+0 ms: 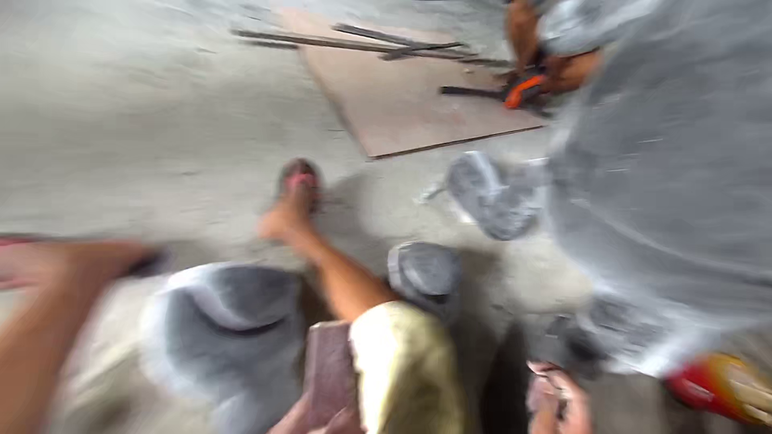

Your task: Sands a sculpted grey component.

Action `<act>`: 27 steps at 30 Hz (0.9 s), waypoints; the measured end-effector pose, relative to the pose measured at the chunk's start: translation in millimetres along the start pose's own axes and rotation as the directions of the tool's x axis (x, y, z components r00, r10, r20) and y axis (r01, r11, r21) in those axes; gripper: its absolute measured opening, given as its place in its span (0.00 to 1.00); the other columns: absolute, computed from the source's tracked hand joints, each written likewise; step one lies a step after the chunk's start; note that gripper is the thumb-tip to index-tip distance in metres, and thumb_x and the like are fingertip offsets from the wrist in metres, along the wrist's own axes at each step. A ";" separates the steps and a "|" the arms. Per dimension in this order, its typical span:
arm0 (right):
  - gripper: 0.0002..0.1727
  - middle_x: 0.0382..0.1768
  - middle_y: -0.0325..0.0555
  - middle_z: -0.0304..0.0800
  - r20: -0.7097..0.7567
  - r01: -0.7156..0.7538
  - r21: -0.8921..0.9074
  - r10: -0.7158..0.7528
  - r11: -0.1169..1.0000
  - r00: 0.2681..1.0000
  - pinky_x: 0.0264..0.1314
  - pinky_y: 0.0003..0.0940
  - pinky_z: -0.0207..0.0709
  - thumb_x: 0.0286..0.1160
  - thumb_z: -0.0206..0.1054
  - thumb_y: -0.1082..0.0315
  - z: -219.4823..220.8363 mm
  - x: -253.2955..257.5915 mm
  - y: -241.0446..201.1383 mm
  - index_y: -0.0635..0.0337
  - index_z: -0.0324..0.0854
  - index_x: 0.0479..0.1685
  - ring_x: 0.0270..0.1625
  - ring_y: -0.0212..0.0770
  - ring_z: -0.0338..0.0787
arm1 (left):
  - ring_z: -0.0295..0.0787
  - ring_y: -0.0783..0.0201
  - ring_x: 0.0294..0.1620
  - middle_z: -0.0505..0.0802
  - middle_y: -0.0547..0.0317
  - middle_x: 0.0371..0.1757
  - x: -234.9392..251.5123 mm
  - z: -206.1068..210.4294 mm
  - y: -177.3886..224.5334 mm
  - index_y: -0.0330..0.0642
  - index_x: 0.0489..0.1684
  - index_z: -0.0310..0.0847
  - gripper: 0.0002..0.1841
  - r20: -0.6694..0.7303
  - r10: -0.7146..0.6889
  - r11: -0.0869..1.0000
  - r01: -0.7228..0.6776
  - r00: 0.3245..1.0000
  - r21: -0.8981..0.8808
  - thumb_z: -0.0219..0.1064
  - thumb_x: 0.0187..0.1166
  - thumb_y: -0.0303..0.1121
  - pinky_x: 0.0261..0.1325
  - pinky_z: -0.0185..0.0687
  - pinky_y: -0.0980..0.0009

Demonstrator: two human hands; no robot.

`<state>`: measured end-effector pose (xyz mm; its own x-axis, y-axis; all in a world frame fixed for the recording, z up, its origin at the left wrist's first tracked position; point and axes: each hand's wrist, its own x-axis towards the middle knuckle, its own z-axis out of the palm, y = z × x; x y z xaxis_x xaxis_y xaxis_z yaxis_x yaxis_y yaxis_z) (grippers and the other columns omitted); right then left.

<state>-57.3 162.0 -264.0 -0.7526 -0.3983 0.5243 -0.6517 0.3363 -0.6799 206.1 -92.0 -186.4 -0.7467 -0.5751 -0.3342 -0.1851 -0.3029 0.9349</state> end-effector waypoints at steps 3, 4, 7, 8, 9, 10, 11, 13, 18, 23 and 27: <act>0.10 0.36 0.28 0.83 0.135 -0.113 0.382 0.066 0.917 0.989 0.28 0.22 0.81 0.94 0.50 0.60 59.3 21.6 -73.2 0.47 0.70 0.63 0.28 0.25 0.82 | 0.95 0.57 0.49 0.96 0.52 0.48 -17.2 -30.9 -30.4 0.33 0.62 0.82 0.16 -0.223 0.000 1.000 0.004 0.975 0.018 0.68 0.83 0.35 0.58 0.92 0.58; 0.12 0.35 0.31 0.81 0.204 -0.158 0.476 0.066 0.865 0.977 0.25 0.25 0.78 0.94 0.49 0.59 81.6 32.2 -94.2 0.50 0.65 0.67 0.25 0.28 0.80 | 0.95 0.57 0.47 0.96 0.52 0.46 -20.1 -39.7 -35.2 0.34 0.60 0.83 0.18 -0.290 -0.003 1.000 0.011 0.957 0.024 0.70 0.82 0.38 0.55 0.93 0.59; 0.21 0.33 0.38 0.82 0.566 -0.379 0.523 0.021 0.763 0.824 0.22 0.33 0.80 0.91 0.55 0.53 140.5 35.2 -143.5 0.55 0.67 0.72 0.24 0.35 0.81 | 0.95 0.56 0.46 0.96 0.51 0.46 -36.8 -66.5 -34.7 0.35 0.60 0.84 0.20 -0.410 -0.051 0.998 0.065 0.911 0.021 0.70 0.82 0.43 0.54 0.93 0.59; 0.21 0.32 0.39 0.84 0.690 -0.425 0.474 -0.025 0.771 0.723 0.25 0.36 0.82 0.89 0.57 0.52 162.1 28.8 -153.7 0.56 0.71 0.69 0.25 0.36 0.83 | 0.95 0.56 0.47 0.96 0.50 0.47 -45.6 -73.9 -33.8 0.35 0.61 0.84 0.20 -0.442 -0.049 0.997 0.068 0.896 0.029 0.69 0.83 0.43 0.56 0.93 0.59; 0.21 0.34 0.40 0.86 0.794 -0.430 0.412 -0.084 0.803 0.602 0.30 0.39 0.85 0.88 0.59 0.50 183.8 19.1 -160.6 0.56 0.74 0.66 0.28 0.37 0.86 | 0.95 0.57 0.50 0.96 0.51 0.48 -55.7 -80.3 -33.6 0.35 0.61 0.84 0.20 -0.472 -0.046 0.996 0.077 0.880 0.046 0.69 0.83 0.43 0.59 0.91 0.60; 0.21 0.35 0.42 0.87 0.878 -0.398 0.333 -0.127 0.855 0.462 0.36 0.43 0.86 0.86 0.59 0.49 203.8 7.3 -165.3 0.55 0.77 0.64 0.33 0.39 0.88 | 0.94 0.59 0.53 0.96 0.53 0.50 -65.8 -85.0 -33.9 0.36 0.61 0.84 0.20 -0.502 -0.049 0.993 0.094 0.864 0.064 0.69 0.83 0.43 0.62 0.89 0.61; 0.22 0.38 0.44 0.88 0.947 -0.327 0.234 -0.139 0.915 0.290 0.44 0.48 0.87 0.86 0.58 0.48 218.6 -4.7 -168.1 0.53 0.78 0.64 0.39 0.43 0.89 | 0.93 0.59 0.54 0.96 0.54 0.52 -75.9 -87.8 -35.5 0.37 0.62 0.84 0.20 -0.527 -0.059 0.991 0.113 0.848 0.070 0.70 0.82 0.42 0.64 0.89 0.61; 0.22 0.47 0.51 0.90 0.993 -0.119 0.094 -0.102 0.988 -0.057 0.58 0.59 0.84 0.87 0.55 0.48 231.2 -26.3 -170.9 0.52 0.76 0.68 0.52 0.52 0.91 | 0.93 0.60 0.57 0.95 0.53 0.53 -94.5 -89.4 -42.2 0.36 0.63 0.83 0.19 -0.562 -0.077 0.989 0.134 0.824 0.061 0.71 0.80 0.39 0.65 0.88 0.62; 0.32 0.65 0.55 0.81 0.967 -0.026 0.119 -0.122 0.993 -0.224 0.75 0.56 0.75 0.86 0.50 0.36 218.0 -47.6 -160.1 0.52 0.82 0.67 0.70 0.54 0.82 | 0.95 0.61 0.53 0.97 0.56 0.50 -112.5 -80.6 -71.0 0.39 0.59 0.85 0.18 -0.558 -0.090 0.973 0.191 0.825 0.127 0.75 0.77 0.39 0.61 0.91 0.62; 0.38 0.70 0.48 0.85 0.943 -0.542 0.122 -0.268 0.831 -0.199 0.75 0.46 0.78 0.83 0.55 0.34 208.9 -39.9 -172.4 0.55 0.74 0.79 0.71 0.40 0.85 | 0.93 0.69 0.50 0.95 0.60 0.48 -74.9 -53.3 -78.3 0.40 0.57 0.86 0.17 -0.441 -0.050 0.893 0.238 0.896 0.381 0.73 0.77 0.40 0.59 0.90 0.66; 0.23 0.52 0.41 0.94 0.959 -0.611 0.251 -0.277 0.751 0.053 0.64 0.41 0.87 0.80 0.70 0.53 210.1 -51.2 -168.7 0.55 0.81 0.68 0.55 0.36 0.93 | 0.92 0.64 0.56 0.95 0.57 0.51 -65.8 -68.2 -81.3 0.43 0.55 0.89 0.18 -0.351 -0.117 0.748 0.316 0.929 0.584 0.72 0.78 0.47 0.66 0.86 0.57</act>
<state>111.0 -53.6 -283.9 0.2309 -0.9332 -0.2755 -0.0056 0.2819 -0.9594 313.8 -81.4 -248.6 -0.4473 -0.7658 -0.4621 -0.7474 0.0363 0.6634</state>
